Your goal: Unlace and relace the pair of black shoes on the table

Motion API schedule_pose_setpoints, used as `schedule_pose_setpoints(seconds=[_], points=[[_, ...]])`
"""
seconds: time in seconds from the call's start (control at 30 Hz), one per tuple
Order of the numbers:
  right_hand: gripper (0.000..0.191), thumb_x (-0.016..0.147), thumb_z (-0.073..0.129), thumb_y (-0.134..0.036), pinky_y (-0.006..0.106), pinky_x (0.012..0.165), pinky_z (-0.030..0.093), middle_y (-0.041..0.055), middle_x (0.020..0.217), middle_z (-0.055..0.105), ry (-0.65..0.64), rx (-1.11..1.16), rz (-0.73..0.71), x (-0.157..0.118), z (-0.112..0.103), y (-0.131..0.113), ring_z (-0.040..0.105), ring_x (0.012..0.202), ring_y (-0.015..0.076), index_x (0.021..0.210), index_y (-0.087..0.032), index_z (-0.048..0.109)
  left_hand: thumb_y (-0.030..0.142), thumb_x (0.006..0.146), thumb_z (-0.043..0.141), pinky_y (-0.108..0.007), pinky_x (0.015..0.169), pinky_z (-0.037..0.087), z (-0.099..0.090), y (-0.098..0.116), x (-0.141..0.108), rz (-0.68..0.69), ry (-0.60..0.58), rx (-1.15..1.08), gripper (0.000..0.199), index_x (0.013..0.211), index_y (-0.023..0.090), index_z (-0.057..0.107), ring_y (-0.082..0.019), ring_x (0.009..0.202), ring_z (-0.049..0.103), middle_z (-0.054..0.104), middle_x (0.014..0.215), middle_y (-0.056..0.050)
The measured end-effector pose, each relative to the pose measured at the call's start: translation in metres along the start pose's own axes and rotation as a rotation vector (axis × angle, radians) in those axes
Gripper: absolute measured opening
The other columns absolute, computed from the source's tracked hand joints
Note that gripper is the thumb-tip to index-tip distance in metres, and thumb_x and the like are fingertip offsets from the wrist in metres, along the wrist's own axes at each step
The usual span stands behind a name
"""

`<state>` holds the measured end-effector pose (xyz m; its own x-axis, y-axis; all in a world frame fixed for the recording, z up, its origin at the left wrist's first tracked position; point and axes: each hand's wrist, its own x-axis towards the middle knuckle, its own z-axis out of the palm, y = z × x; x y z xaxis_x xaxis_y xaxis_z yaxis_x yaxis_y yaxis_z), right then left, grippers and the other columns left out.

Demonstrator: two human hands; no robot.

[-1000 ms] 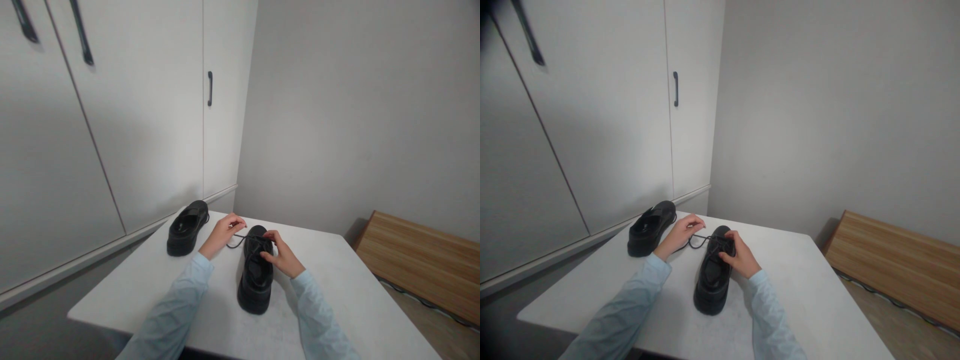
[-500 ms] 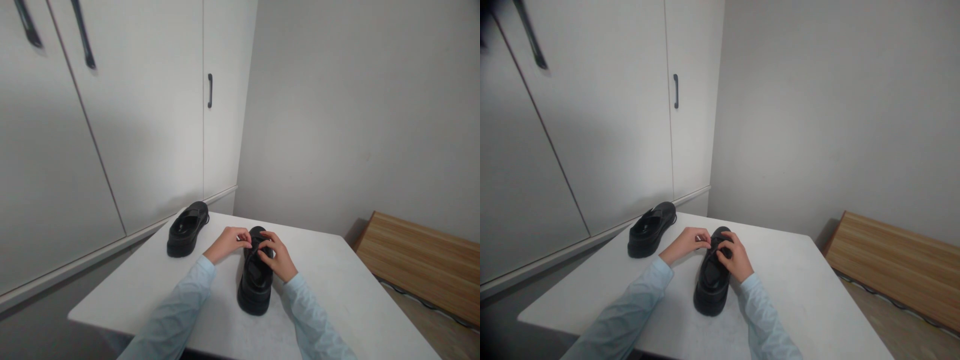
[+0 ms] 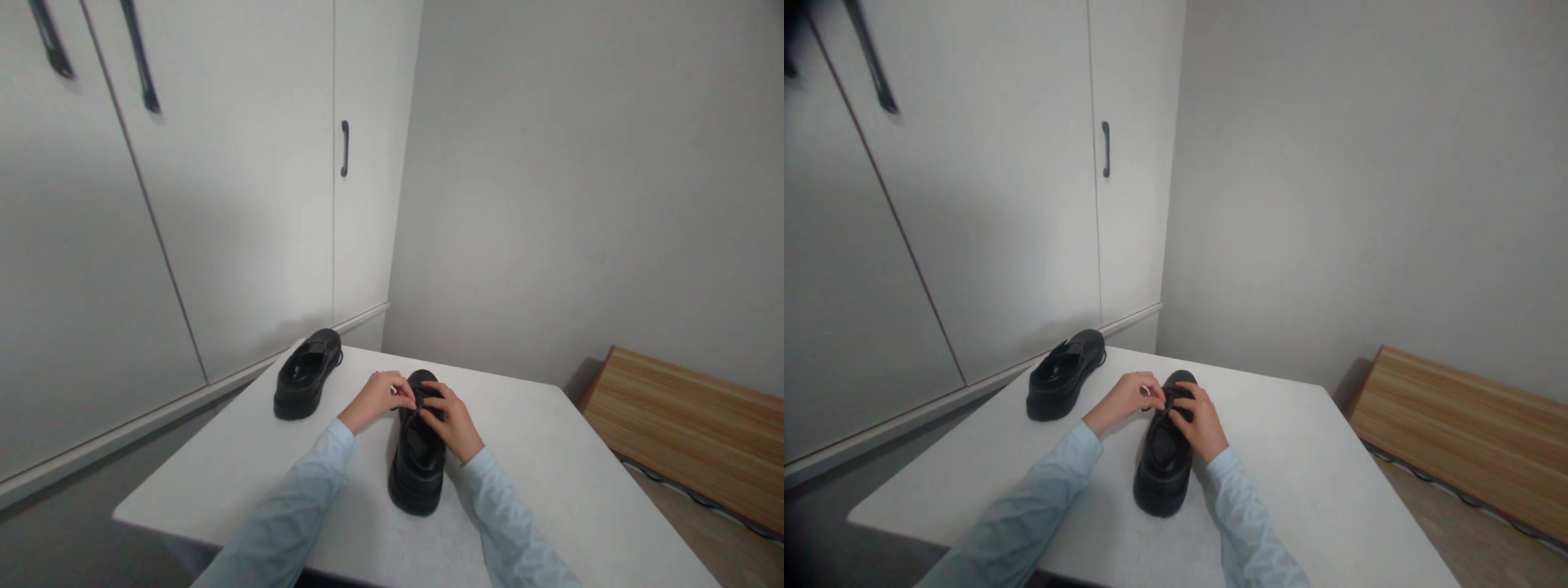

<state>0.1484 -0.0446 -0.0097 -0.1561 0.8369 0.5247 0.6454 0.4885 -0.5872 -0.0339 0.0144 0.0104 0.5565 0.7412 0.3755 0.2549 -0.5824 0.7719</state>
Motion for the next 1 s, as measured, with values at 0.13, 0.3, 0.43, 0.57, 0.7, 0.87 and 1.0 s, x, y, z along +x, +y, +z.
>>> schedule_pose_setpoints(seconds=[0.13, 0.3, 0.43, 0.57, 0.7, 0.87, 1.0], points=[[0.008, 0.073, 0.065, -0.020, 0.044, 0.096, 0.039, 0.0097, 0.116, 0.060, 0.025, 0.026, 0.032, 0.000, 0.001, -0.001, 0.054, 0.109, 0.0256, 0.077, -0.022, 0.072, 0.033, 0.067, 0.069, -0.023, 0.062, 0.042, 0.003, 0.001, 0.000, -0.047, -0.019, -0.045, 0.018, 0.068, 0.015, 0.068, -0.013, 0.064, 0.057, 0.065, 0.066, -0.002], [0.005, 0.073, 0.065, -0.020, 0.044, 0.095, 0.039, 0.0087, 0.113, 0.059, 0.040, 0.072, 0.053, 0.001, 0.002, -0.004, 0.053, 0.108, 0.0250, 0.071, -0.022, 0.070, 0.035, 0.069, 0.068, -0.026, 0.066, 0.043, 0.003, 0.000, 0.000, -0.045, -0.046, -0.042, 0.020, 0.071, 0.015, 0.067, -0.015, 0.069, 0.059, 0.066, 0.069, -0.002], [0.005, 0.074, 0.064, -0.020, 0.043, 0.095, 0.038, 0.0079, 0.113, 0.057, 0.037, 0.084, 0.039, 0.000, 0.000, -0.005, 0.052, 0.108, 0.0244, 0.072, -0.022, 0.068, 0.037, 0.064, 0.072, -0.030, 0.078, 0.043, -0.001, 0.002, 0.000, 0.011, -0.020, 0.033, 0.028, 0.083, 0.018, 0.065, -0.020, 0.089, 0.058, 0.066, 0.088, -0.005], [0.005, 0.074, 0.063, -0.019, 0.043, 0.095, 0.038, 0.0082, 0.112, 0.057, 0.047, 0.085, 0.025, 0.000, -0.003, -0.009, 0.051, 0.108, 0.0244, 0.072, -0.021, 0.066, 0.037, 0.055, 0.079, -0.035, 0.092, 0.040, 0.000, 0.001, -0.002, 0.051, -0.056, -0.029, 0.064, 0.112, 0.022, 0.054, -0.023, 0.111, 0.050, 0.056, 0.118, -0.008], [0.006, 0.075, 0.063, -0.020, 0.043, 0.096, 0.038, 0.0084, 0.110, 0.058, 0.055, 0.087, 0.005, 0.001, -0.007, -0.012, 0.051, 0.108, 0.0244, 0.072, -0.021, 0.068, 0.034, 0.061, 0.076, -0.035, 0.100, 0.034, 0.003, -0.003, -0.004, 0.079, -0.160, -0.137, 0.072, 0.124, 0.022, 0.044, -0.022, 0.117, 0.048, 0.051, 0.126, -0.010], [0.009, 0.077, 0.063, -0.024, 0.042, 0.093, 0.040, 0.0086, 0.110, 0.060, 0.034, 0.086, 0.016, 0.002, -0.015, -0.016, 0.054, 0.105, 0.0242, 0.072, -0.022, 0.070, 0.034, 0.065, 0.074, -0.035, 0.102, 0.033, 0.003, -0.007, -0.004, 0.091, -0.181, -0.128, 0.067, 0.124, 0.021, 0.046, -0.021, 0.118, 0.047, 0.050, 0.127, -0.009], [0.012, 0.078, 0.063, -0.029, 0.041, 0.092, 0.042, 0.0080, 0.105, 0.063, 0.049, 0.147, 0.016, 0.003, -0.024, -0.018, 0.056, 0.102, 0.0235, 0.071, -0.022, 0.070, 0.033, 0.065, 0.074, -0.034, 0.101, 0.034, 0.001, -0.005, -0.004, 0.086, -0.184, -0.128, 0.065, 0.123, 0.021, 0.047, -0.021, 0.117, 0.048, 0.052, 0.126, -0.009]])
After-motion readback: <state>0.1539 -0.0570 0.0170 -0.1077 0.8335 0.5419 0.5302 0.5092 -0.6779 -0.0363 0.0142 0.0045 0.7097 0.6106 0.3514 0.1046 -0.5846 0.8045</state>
